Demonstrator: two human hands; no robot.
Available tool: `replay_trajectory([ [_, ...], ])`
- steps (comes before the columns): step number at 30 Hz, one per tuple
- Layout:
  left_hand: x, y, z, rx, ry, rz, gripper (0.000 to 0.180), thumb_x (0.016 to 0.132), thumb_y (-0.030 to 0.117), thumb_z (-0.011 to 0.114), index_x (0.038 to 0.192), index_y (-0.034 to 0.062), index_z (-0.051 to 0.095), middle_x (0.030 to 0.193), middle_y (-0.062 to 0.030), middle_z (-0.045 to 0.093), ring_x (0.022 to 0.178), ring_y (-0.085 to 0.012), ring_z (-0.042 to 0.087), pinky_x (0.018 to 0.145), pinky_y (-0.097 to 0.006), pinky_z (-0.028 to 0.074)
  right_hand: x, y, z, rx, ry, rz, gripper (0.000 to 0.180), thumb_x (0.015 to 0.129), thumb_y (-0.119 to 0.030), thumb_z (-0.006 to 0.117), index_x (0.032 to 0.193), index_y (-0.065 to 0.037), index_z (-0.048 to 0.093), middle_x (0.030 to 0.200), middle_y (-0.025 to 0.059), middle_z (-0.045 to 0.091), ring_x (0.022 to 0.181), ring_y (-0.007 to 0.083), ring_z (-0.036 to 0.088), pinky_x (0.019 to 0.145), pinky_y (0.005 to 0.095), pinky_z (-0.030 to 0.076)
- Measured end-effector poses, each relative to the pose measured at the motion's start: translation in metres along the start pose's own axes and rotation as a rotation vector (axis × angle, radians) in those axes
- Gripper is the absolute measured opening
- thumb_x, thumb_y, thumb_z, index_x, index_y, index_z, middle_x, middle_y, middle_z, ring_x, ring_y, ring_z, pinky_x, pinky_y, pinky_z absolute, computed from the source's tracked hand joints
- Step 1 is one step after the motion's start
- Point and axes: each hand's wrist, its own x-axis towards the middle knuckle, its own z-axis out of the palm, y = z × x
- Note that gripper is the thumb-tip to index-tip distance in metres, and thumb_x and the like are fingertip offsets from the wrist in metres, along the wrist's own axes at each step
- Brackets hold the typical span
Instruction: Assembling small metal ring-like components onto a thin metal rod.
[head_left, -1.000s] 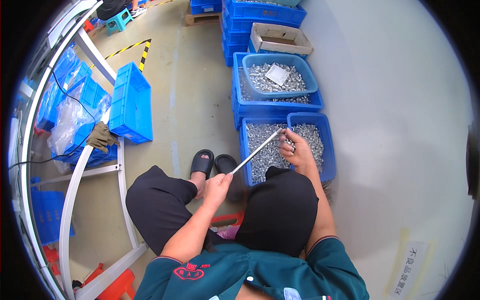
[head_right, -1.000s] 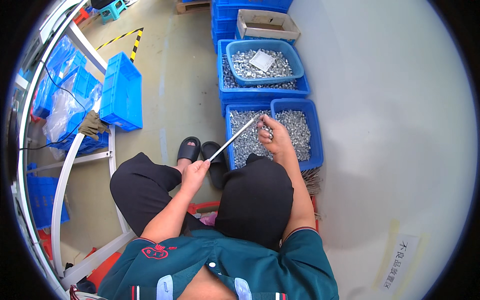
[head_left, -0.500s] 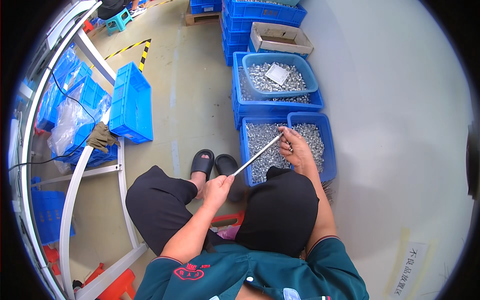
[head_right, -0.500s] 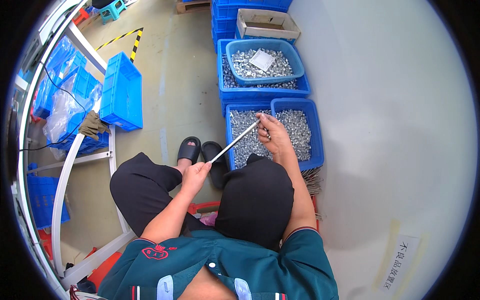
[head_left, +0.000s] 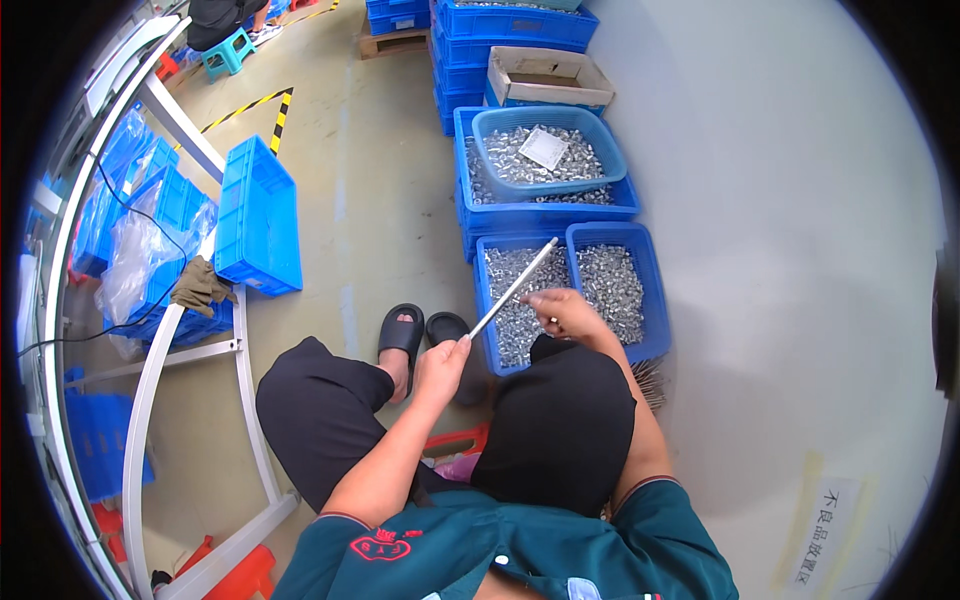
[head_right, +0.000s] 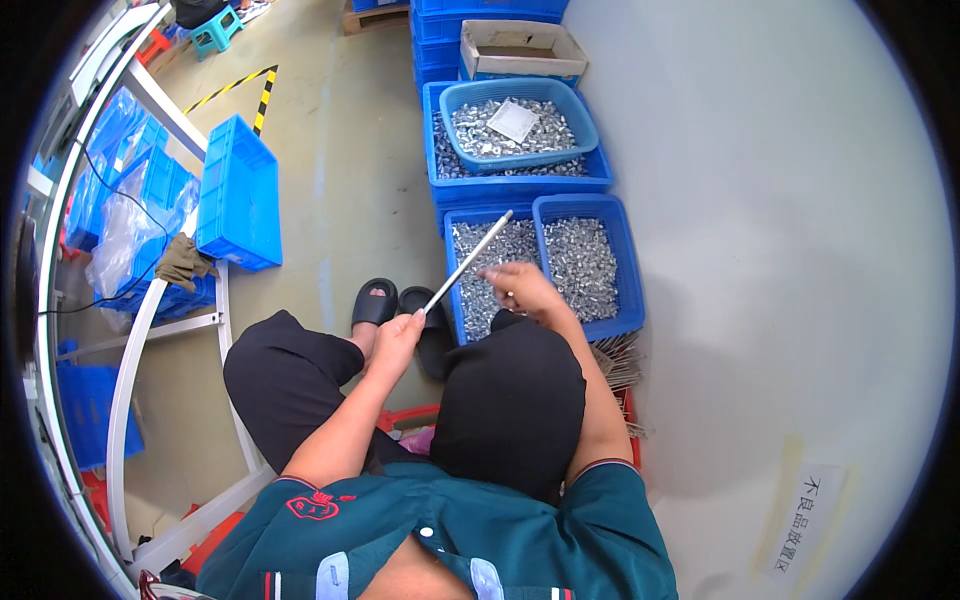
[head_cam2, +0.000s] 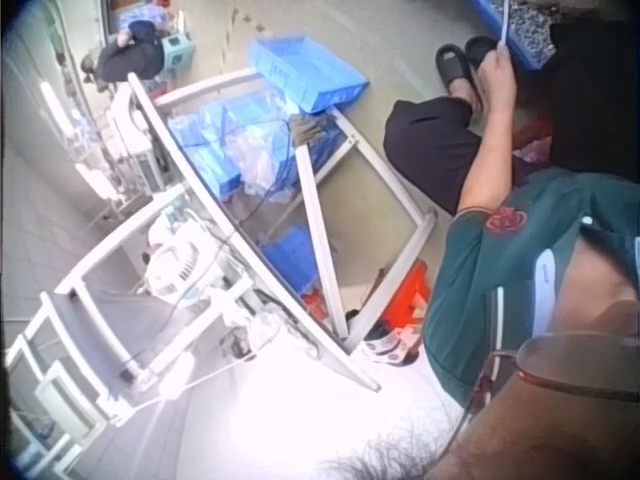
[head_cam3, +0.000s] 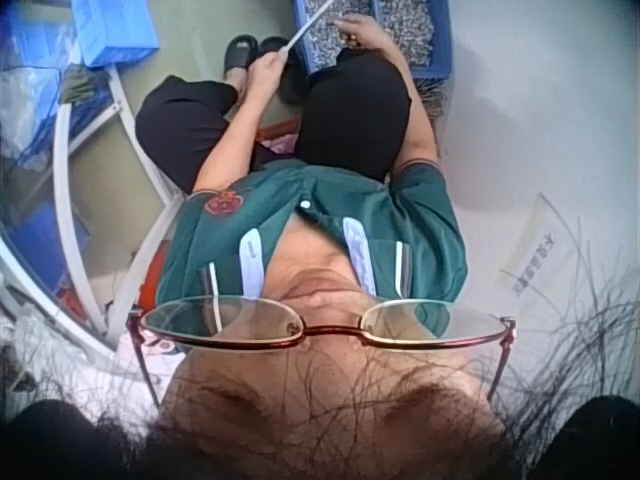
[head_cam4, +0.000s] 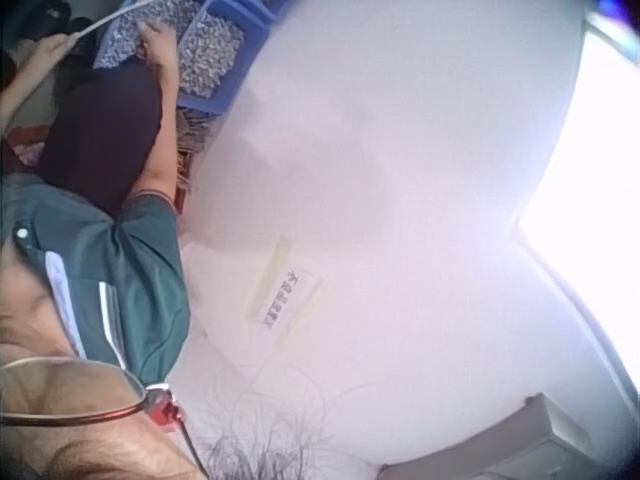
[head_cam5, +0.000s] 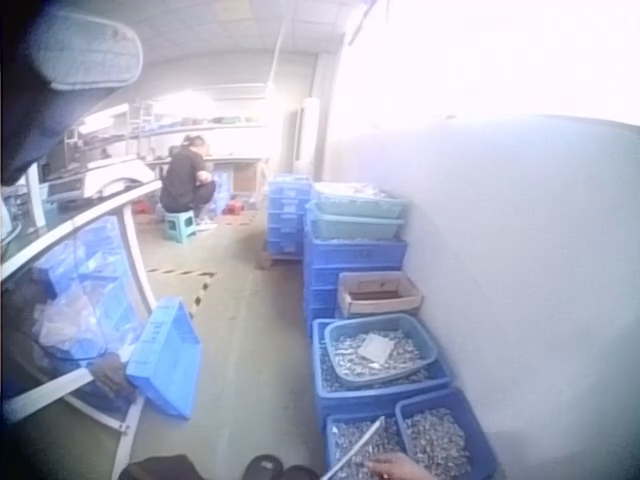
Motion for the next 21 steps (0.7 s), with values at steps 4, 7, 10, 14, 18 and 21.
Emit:
replay_trajectory([
  [4,0.016,0.026,0.014,0.059,-0.008,0.013,0.050,0.089,0.046,0.044,0.071,0.0011,0.056,0.066,-0.0202,0.056,0.067,-0.0371,0.057,0.059,-0.044,0.041,0.000,0.017,0.027,0.017,-0.318,0.101,0.026,0.090,-0.019,0.053,0.111,-0.004,0.058,0.061,-0.0034,0.045,0.049,0.0036,0.036,0.045,0.0179,0.027],
  [7,0.022,0.045,0.031,0.070,-0.070,0.018,0.051,0.090,0.048,0.040,0.081,0.0028,0.062,0.076,-0.0211,0.060,0.079,-0.0379,0.059,0.068,-0.044,0.044,0.003,0.030,0.030,0.054,-0.346,0.112,0.018,0.091,-0.022,0.053,0.097,-0.005,0.056,0.061,-0.0028,0.045,0.048,0.0047,0.035,0.043,0.0200,0.027],
  [10,0.018,0.063,0.045,0.069,-0.114,0.041,0.052,0.090,0.048,0.037,0.089,0.0048,0.065,0.082,-0.0207,0.063,0.084,-0.0384,0.060,0.073,-0.044,0.045,0.004,0.051,0.019,0.123,-0.238,0.098,0.026,0.093,-0.025,0.048,0.106,-0.003,0.055,0.061,-0.0022,0.043,0.050,0.0054,0.034,0.044,0.0203,0.027],
  [14,0.013,0.063,0.044,0.218,-0.153,0.028,0.054,0.090,0.050,0.037,0.085,0.0041,0.065,0.081,-0.0208,0.063,0.085,-0.0382,0.059,0.074,-0.045,0.045,-0.017,0.050,0.017,0.488,-0.170,-0.055,0.041,0.095,-0.032,0.045,0.128,-0.008,0.045,0.065,-0.0036,0.042,0.055,0.0051,0.039,0.048,0.0171,0.031],
  [18,0.001,0.042,0.039,0.268,-0.162,-0.022,0.057,0.089,0.052,0.035,0.075,0.0038,0.063,0.076,-0.0197,0.062,0.082,-0.0376,0.060,0.071,-0.045,0.044,-0.006,0.052,-0.033,0.766,-0.075,-0.063,0.036,0.094,-0.031,0.045,0.124,-0.010,0.046,0.065,-0.0029,0.040,0.049,0.0041,0.032,0.040,0.0173,0.024],
  [21,-0.018,0.028,0.023,0.212,-0.210,-0.090,0.059,0.089,0.054,0.035,0.068,0.0044,0.060,0.069,-0.0182,0.060,0.075,-0.0361,0.059,0.068,-0.044,0.043,0.005,0.041,-0.078,0.940,0.074,-0.098,0.031,0.093,-0.030,0.047,0.115,-0.009,0.051,0.066,-0.0022,0.041,0.048,0.0044,0.033,0.037,0.0162,0.023],
])
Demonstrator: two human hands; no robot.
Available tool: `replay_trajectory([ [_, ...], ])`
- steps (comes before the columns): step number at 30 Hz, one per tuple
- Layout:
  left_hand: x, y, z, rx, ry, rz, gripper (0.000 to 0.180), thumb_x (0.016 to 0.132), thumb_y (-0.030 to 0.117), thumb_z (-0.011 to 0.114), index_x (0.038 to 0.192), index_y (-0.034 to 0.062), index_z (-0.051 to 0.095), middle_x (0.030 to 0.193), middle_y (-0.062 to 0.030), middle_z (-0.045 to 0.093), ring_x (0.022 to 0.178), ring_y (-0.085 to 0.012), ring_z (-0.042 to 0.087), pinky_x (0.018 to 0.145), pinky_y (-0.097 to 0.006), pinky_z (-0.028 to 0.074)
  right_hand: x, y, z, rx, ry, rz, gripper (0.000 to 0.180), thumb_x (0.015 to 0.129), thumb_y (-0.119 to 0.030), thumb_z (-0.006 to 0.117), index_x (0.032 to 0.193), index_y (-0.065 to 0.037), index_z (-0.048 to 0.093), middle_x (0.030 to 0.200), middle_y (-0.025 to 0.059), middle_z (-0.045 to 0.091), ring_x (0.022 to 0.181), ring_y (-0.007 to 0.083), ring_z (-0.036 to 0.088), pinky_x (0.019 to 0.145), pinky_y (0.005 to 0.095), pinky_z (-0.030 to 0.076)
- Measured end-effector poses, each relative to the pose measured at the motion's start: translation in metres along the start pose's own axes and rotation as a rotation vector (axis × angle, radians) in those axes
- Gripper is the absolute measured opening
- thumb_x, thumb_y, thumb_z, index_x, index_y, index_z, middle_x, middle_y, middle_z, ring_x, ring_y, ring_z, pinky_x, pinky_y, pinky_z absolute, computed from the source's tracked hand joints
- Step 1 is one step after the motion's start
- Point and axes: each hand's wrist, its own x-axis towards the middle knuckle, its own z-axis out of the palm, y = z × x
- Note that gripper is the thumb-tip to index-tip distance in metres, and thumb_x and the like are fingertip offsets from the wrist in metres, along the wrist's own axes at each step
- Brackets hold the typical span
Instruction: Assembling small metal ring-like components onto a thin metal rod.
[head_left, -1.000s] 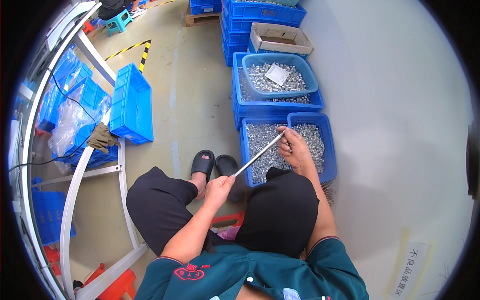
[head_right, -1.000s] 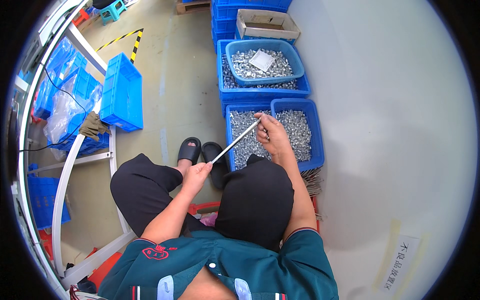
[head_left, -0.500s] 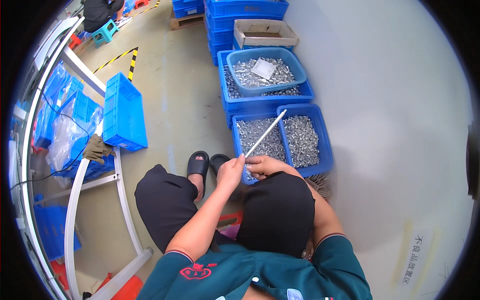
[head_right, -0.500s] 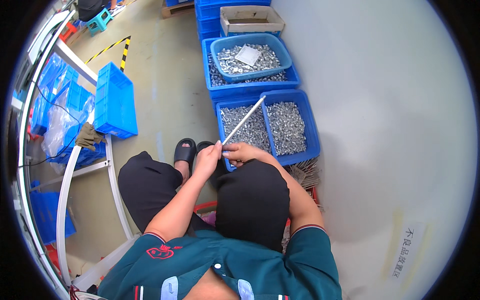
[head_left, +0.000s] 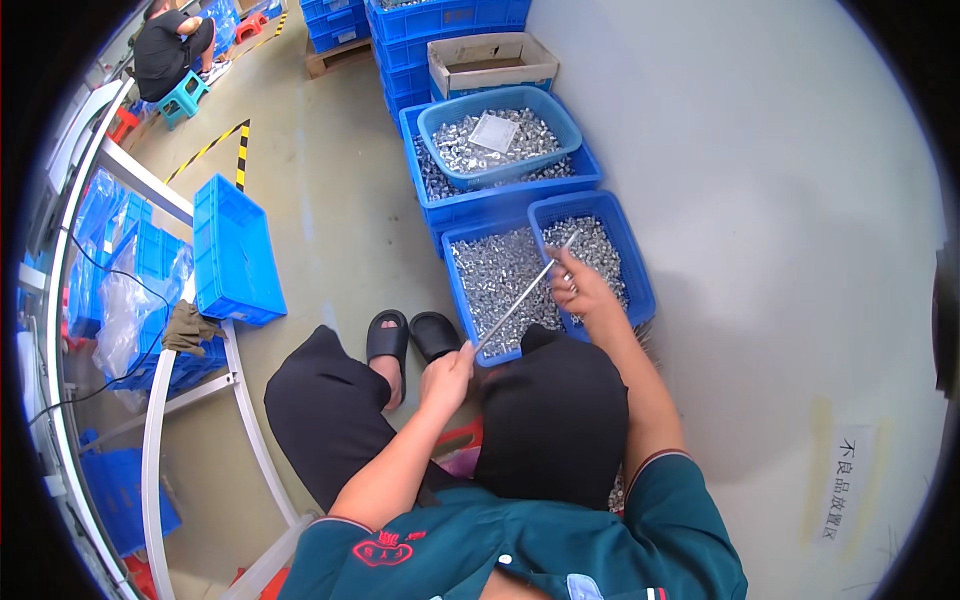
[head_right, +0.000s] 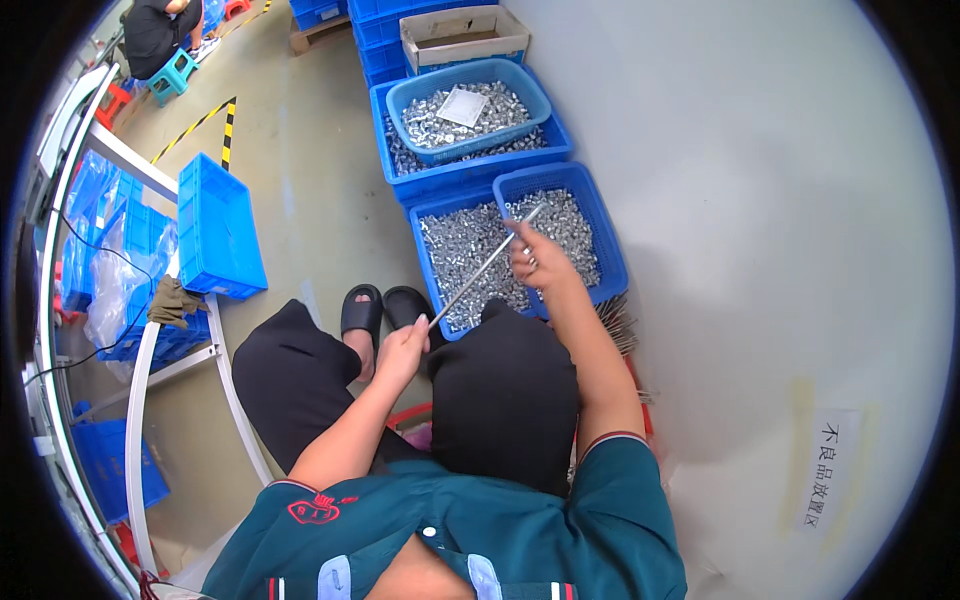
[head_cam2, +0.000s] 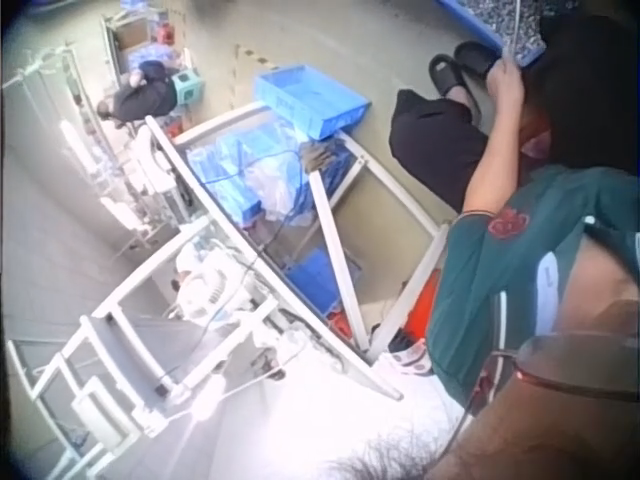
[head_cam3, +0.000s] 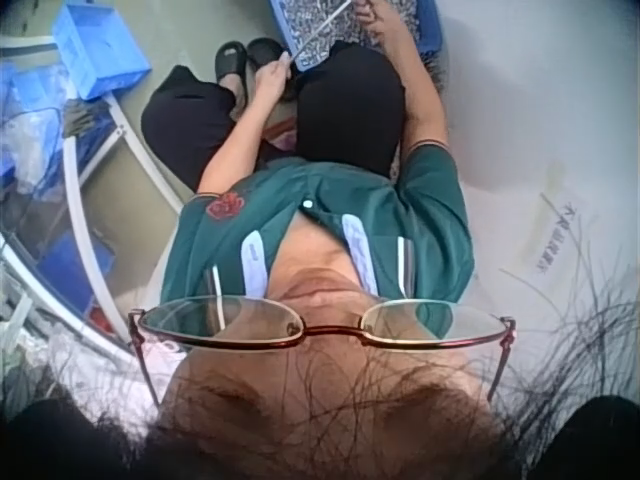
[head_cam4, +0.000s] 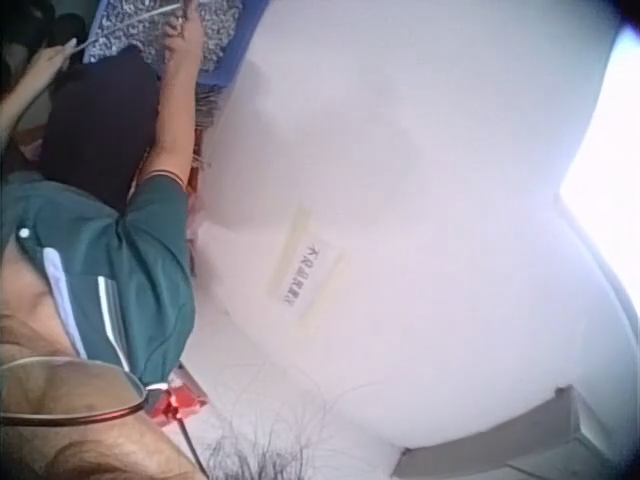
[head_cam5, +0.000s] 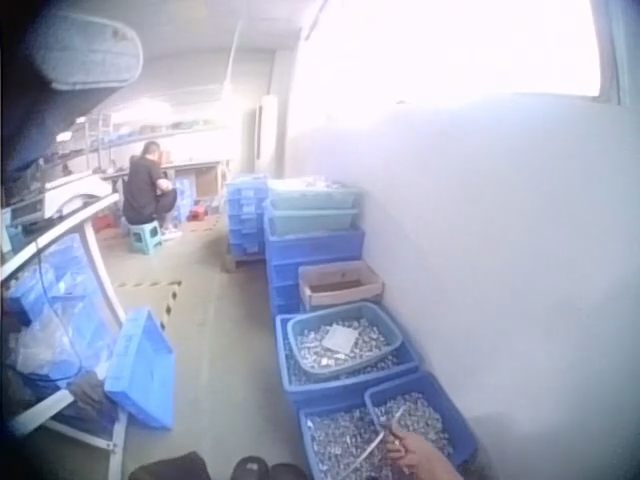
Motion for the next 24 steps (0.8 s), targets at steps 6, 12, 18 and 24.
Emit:
replay_trajectory([
  [6,-0.010,-0.027,-0.012,-0.079,0.081,-0.025,0.060,0.089,0.055,0.036,0.064,0.0049,0.057,0.061,-0.0135,0.056,0.064,-0.0288,0.057,0.062,-0.039,0.042,0.011,-0.016,-0.005,0.272,0.096,0.006,0.023,0.092,-0.027,0.049,0.092,-0.004,0.052,0.077,0.0067,0.052,0.054,0.0089,0.044,0.037,0.0180,0.028],
  [12,-0.005,-0.037,-0.020,-0.177,0.165,0.045,0.057,0.089,0.052,0.039,0.062,0.0046,0.055,0.056,-0.0101,0.054,0.059,-0.0227,0.056,0.058,-0.036,0.041,0.012,0.021,0.028,0.015,0.016,0.151,0.024,0.087,-0.007,0.046,0.109,0.003,0.048,0.086,0.0095,0.053,0.058,0.0094,0.044,0.039,0.0175,0.030],
  [18,-0.009,-0.040,-0.020,-0.291,0.168,0.095,0.051,0.092,0.045,0.044,0.060,0.0051,0.051,0.054,0.0008,0.044,0.053,-0.0080,0.041,0.050,-0.025,0.033,0.002,0.017,0.048,-0.217,-0.016,0.115,0.018,0.091,-0.018,0.050,0.100,-0.002,0.051,0.084,0.0066,0.054,0.052,0.0078,0.041,0.036,0.0175,0.028],
  [24,-0.021,-0.030,-0.032,-0.199,0.202,0.075,0.056,0.089,0.051,0.041,0.066,0.0027,0.056,0.057,-0.0134,0.054,0.059,-0.0292,0.055,0.056,-0.039,0.041,-0.001,-0.004,0.068,-0.360,-0.081,0.117,0.016,0.092,-0.021,0.051,0.095,-0.005,0.052,0.079,0.0054,0.052,0.050,0.0061,0.039,0.037,0.0158,0.027],
])
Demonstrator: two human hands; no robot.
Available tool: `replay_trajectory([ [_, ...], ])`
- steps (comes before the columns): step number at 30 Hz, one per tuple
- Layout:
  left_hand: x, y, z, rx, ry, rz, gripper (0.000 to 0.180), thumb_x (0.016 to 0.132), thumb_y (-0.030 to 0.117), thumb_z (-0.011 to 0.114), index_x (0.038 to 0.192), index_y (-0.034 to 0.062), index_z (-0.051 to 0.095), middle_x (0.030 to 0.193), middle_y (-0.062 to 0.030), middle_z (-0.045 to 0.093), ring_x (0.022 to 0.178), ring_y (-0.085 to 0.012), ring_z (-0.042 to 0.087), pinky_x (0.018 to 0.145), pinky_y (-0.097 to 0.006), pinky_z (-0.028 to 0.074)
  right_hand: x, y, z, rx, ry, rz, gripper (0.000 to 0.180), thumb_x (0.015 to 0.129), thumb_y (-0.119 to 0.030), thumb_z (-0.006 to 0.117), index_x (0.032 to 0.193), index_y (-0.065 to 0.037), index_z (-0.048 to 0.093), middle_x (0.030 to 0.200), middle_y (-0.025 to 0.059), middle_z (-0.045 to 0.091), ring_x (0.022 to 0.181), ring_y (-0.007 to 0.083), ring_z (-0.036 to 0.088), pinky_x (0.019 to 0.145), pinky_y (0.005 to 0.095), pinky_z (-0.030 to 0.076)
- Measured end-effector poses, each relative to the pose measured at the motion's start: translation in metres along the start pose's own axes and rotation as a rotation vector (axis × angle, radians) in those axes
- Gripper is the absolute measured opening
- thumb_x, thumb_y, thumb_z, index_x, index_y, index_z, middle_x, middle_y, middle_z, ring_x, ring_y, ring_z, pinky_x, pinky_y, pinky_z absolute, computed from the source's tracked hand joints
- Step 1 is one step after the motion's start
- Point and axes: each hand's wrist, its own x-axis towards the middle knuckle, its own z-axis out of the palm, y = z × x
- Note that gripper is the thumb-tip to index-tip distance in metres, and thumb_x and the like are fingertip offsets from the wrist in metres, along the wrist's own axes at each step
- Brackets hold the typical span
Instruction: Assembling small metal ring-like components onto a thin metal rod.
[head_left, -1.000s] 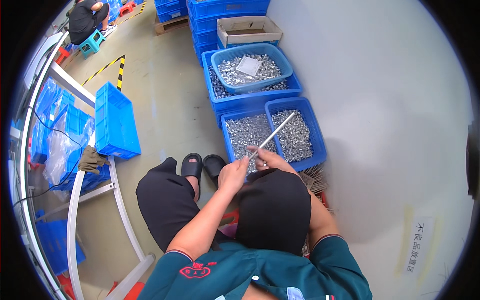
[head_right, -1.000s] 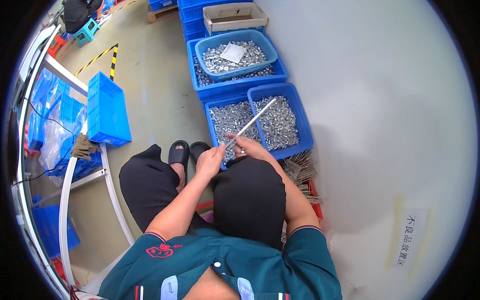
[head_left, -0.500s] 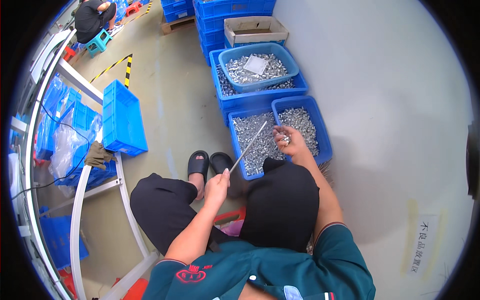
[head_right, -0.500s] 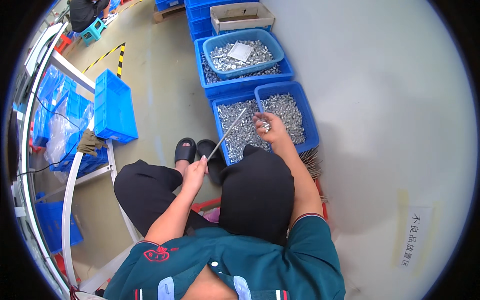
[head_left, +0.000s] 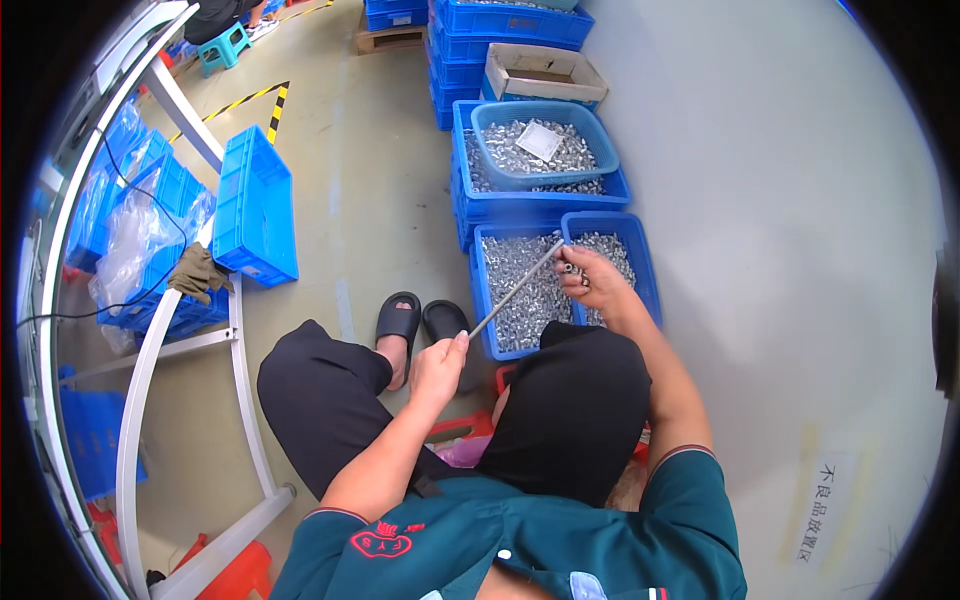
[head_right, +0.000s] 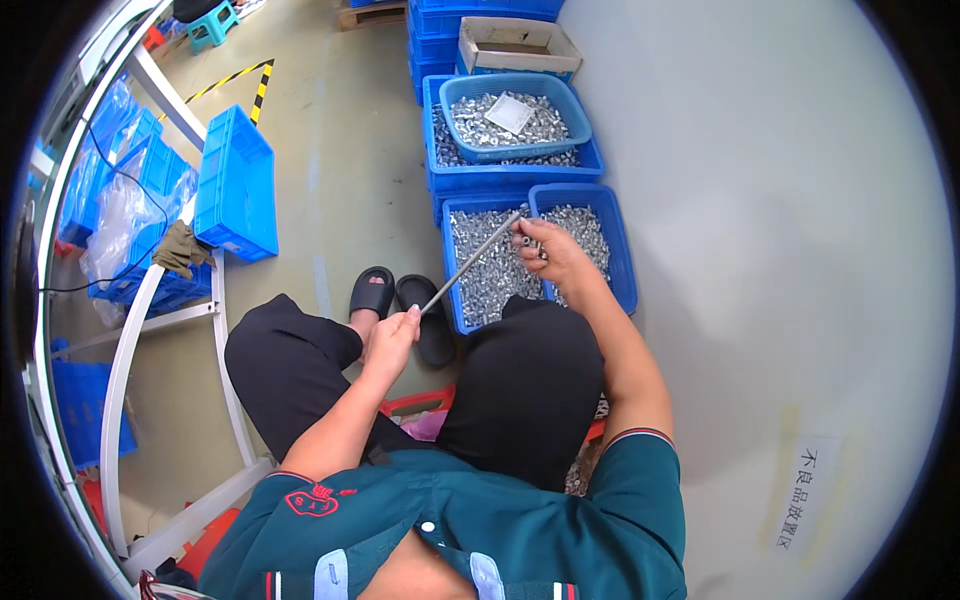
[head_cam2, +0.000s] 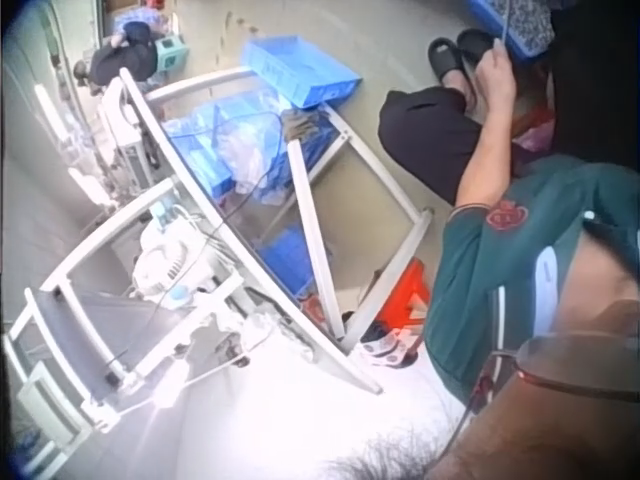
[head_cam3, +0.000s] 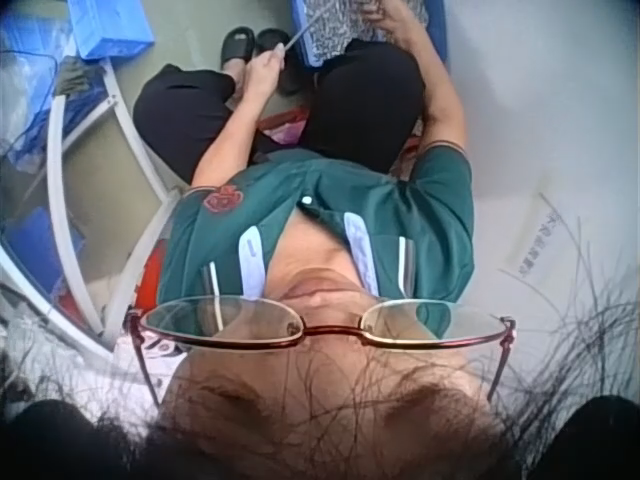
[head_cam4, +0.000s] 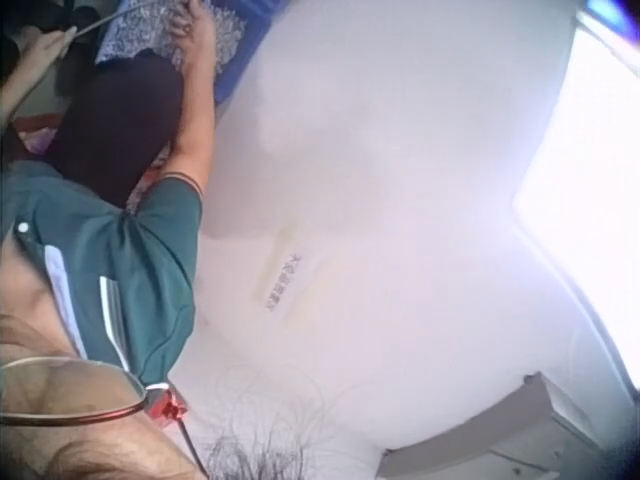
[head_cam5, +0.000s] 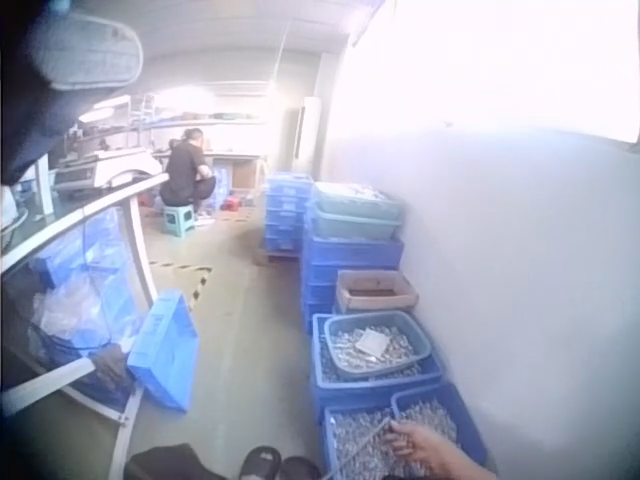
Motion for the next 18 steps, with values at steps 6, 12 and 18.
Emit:
replay_trajectory([
  [6,-0.007,0.007,-0.011,-0.032,0.007,0.014,0.054,0.090,0.048,0.042,0.066,0.0019,0.056,0.056,-0.0132,0.054,0.056,-0.0291,0.054,0.055,-0.039,0.040,0.000,-0.006,0.013,0.106,0.127,0.055,0.022,0.086,-0.008,0.052,0.106,0.000,0.049,0.085,0.0072,0.051,0.055,0.0064,0.040,0.037,0.0160,0.027],
  [12,-0.019,0.012,-0.017,-0.098,-0.010,0.011,0.049,0.090,0.043,0.046,0.065,0.0019,0.054,0.053,-0.0091,0.050,0.052,-0.0202,0.049,0.053,-0.034,0.038,0.004,0.001,0.012,-0.012,0.015,0.012,0.028,0.081,0.003,0.050,0.109,0.001,0.047,0.093,0.0095,0.055,0.055,0.0047,0.042,0.038,0.0143,0.029],
  [18,-0.030,0.012,-0.023,-0.131,-0.016,-0.007,0.048,0.090,0.042,0.048,0.065,0.0015,0.053,0.052,-0.0057,0.048,0.051,-0.0154,0.046,0.051,-0.032,0.037,-0.009,-0.008,0.030,0.084,0.050,-0.009,0.032,0.075,0.005,0.050,0.107,0.001,0.049,0.094,0.0119,0.054,0.057,0.0082,0.045,0.038,0.0156,0.030],
])
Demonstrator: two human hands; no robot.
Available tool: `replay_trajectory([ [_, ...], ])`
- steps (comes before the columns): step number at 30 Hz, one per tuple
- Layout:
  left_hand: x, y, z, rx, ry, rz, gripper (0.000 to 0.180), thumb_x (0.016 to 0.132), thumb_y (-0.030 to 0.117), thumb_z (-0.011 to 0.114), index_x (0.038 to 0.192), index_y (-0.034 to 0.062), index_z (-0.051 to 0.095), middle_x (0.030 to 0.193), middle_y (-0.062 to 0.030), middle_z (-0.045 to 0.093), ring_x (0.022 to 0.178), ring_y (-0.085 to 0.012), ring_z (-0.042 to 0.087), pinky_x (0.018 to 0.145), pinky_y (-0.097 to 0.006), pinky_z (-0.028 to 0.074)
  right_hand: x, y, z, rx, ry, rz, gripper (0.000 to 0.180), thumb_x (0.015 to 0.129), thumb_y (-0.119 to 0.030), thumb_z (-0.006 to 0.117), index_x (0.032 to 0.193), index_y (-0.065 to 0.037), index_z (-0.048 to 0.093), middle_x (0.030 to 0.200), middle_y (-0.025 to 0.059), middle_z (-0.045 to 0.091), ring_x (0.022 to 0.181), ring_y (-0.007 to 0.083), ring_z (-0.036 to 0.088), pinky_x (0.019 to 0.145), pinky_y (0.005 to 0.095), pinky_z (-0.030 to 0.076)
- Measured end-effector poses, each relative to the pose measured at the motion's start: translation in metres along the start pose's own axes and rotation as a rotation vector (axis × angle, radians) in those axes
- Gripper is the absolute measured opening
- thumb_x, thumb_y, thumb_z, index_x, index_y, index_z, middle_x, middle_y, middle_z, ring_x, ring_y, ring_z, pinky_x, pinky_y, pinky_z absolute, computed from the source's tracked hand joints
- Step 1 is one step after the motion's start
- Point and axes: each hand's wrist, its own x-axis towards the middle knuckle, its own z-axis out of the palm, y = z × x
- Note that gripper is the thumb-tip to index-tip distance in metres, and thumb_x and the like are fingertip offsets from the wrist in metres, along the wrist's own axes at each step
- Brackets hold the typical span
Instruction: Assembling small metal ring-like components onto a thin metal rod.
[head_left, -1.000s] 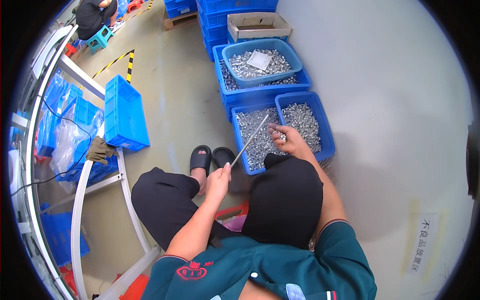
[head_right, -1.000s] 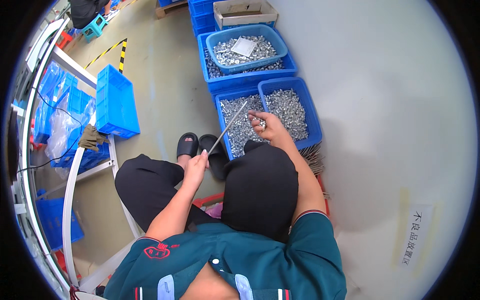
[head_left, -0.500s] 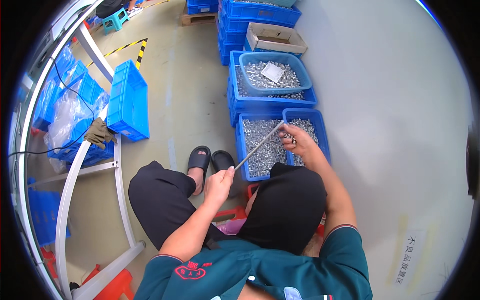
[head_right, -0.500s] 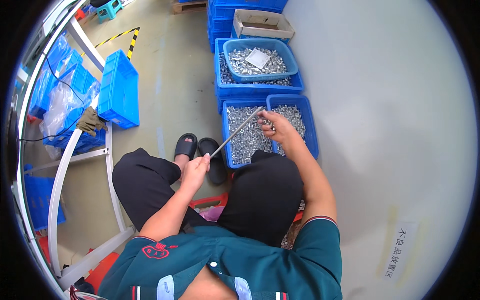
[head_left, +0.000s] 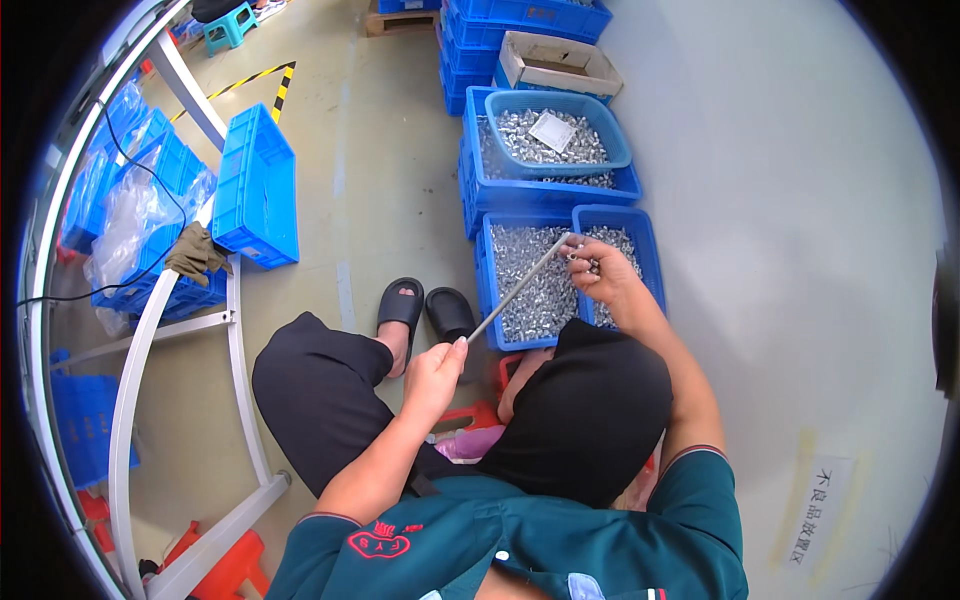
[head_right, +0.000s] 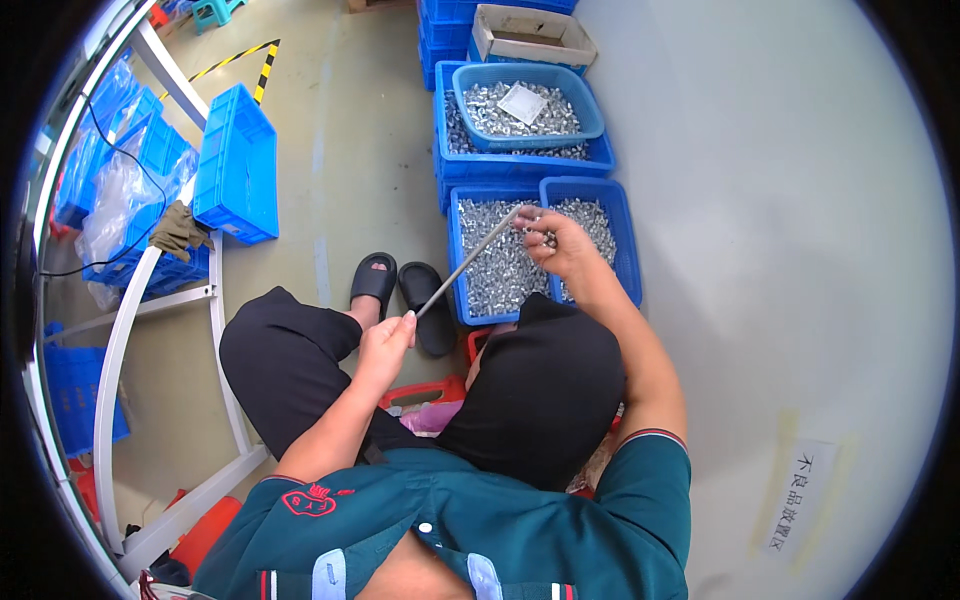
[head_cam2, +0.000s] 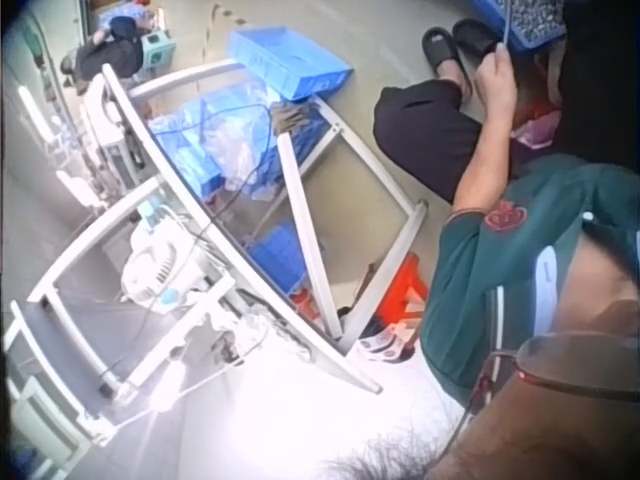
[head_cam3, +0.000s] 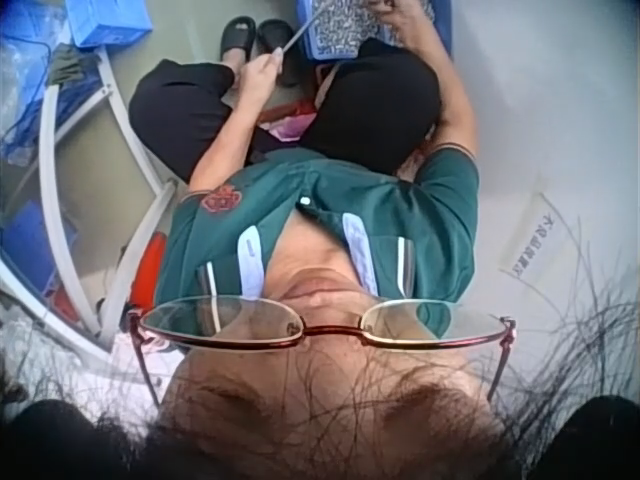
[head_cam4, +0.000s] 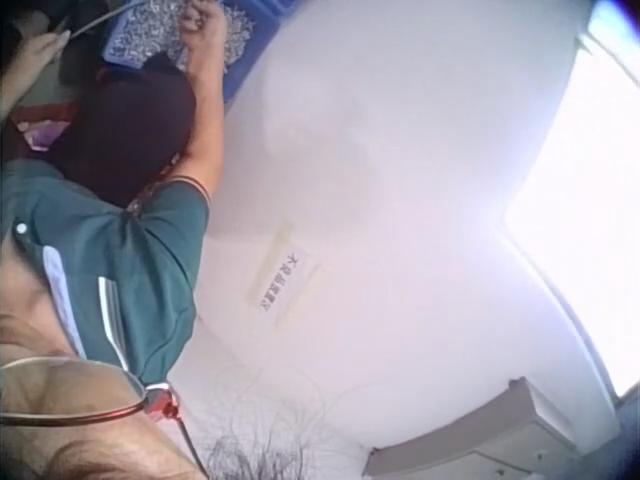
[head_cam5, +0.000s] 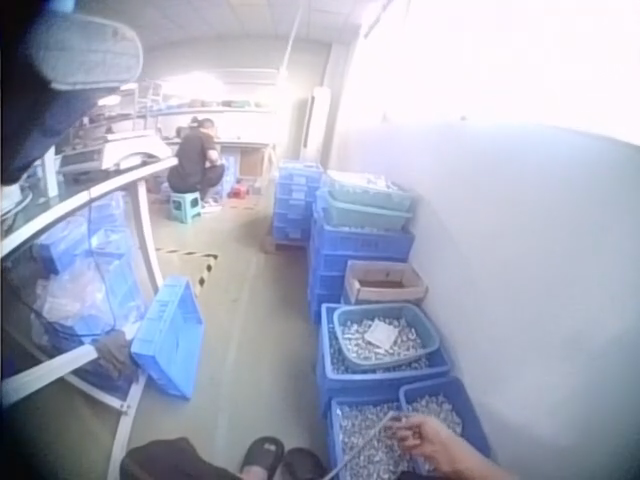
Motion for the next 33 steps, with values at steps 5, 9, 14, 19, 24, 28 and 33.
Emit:
replay_trajectory([
  [5,-0.002,-0.005,0.002,-0.039,-0.014,0.001,0.046,0.090,0.040,0.049,0.064,0.0019,0.053,0.052,-0.0056,0.048,0.050,-0.0149,0.044,0.051,-0.032,0.036,-0.004,-0.019,0.008,-0.014,-0.043,-0.044,0.039,0.067,0.009,0.047,0.105,0.003,0.048,0.093,0.0151,0.052,0.058,0.0131,0.046,0.037,0.0177,0.030],
  [9,0.001,-0.008,0.003,-0.059,0.011,0.028,0.045,0.090,0.039,0.050,0.064,0.0020,0.053,0.051,-0.0051,0.046,0.049,-0.0149,0.042,0.050,-0.032,0.035,-0.006,-0.028,0.017,-0.159,0.038,-0.063,0.029,0.078,0.004,0.051,0.107,0.001,0.048,0.095,0.0141,0.056,0.054,0.0078,0.043,0.036,0.0161,0.028],
  [14,0.004,-0.012,0.006,-0.102,0.028,0.041,0.044,0.090,0.038,0.050,0.063,0.0019,0.053,0.050,-0.0050,0.045,0.048,-0.0148,0.042,0.049,-0.032,0.035,-0.015,-0.033,0.027,-0.241,0.026,-0.058,0.020,0.086,-0.008,0.055,0.104,-0.001,0.051,0.093,0.0106,0.059,0.049,0.0043,0.039,0.035,0.0146,0.027],
  [19,0.004,-0.010,0.010,-0.126,0.007,0.036,0.043,0.089,0.037,0.051,0.063,0.0019,0.052,0.049,-0.0055,0.045,0.047,-0.0149,0.041,0.048,-0.033,0.034,-0.021,-0.034,0.031,-0.286,0.088,-0.065,0.020,0.090,-0.021,0.056,0.097,-0.003,0.054,0.086,0.0073,0.058,0.046,0.0041,0.037,0.035,0.0144,0.026],
  [24,0.002,-0.007,0.013,-0.063,-0.004,0.063,0.044,0.089,0.037,0.051,0.064,0.0014,0.051,0.049,-0.0091,0.043,0.046,-0.0186,0.040,0.048,-0.035,0.034,-0.025,-0.037,0.029,-0.314,0.079,-0.028,0.027,0.090,-0.034,0.055,0.091,-0.007,0.053,0.066,0.0012,0.047,0.044,0.0053,0.034,0.035,0.0169,0.024],
  [28,0.003,-0.006,0.014,-0.047,-0.015,0.060,0.044,0.089,0.037,0.051,0.064,0.0013,0.051,0.050,-0.0109,0.043,0.046,-0.0216,0.041,0.048,-0.037,0.034,-0.029,-0.038,0.031,-0.321,0.039,-0.032,0.027,0.091,-0.034,0.053,0.089,-0.008,0.053,0.059,-0.0009,0.044,0.041,0.0054,0.032,0.035,0.0177,0.022],
  [33,0.003,-0.004,0.016,-0.029,0.003,0.095,0.044,0.088,0.038,0.052,0.063,0.0016,0.050,0.051,-0.0137,0.043,0.047,-0.0259,0.041,0.049,-0.039,0.034,-0.038,-0.036,0.038,-0.352,-0.010,0.029,0.025,0.093,-0.031,0.050,0.086,-0.007,0.054,0.054,-0.0018,0.043,0.038,0.0050,0.032,0.034,0.0178,0.023],
])
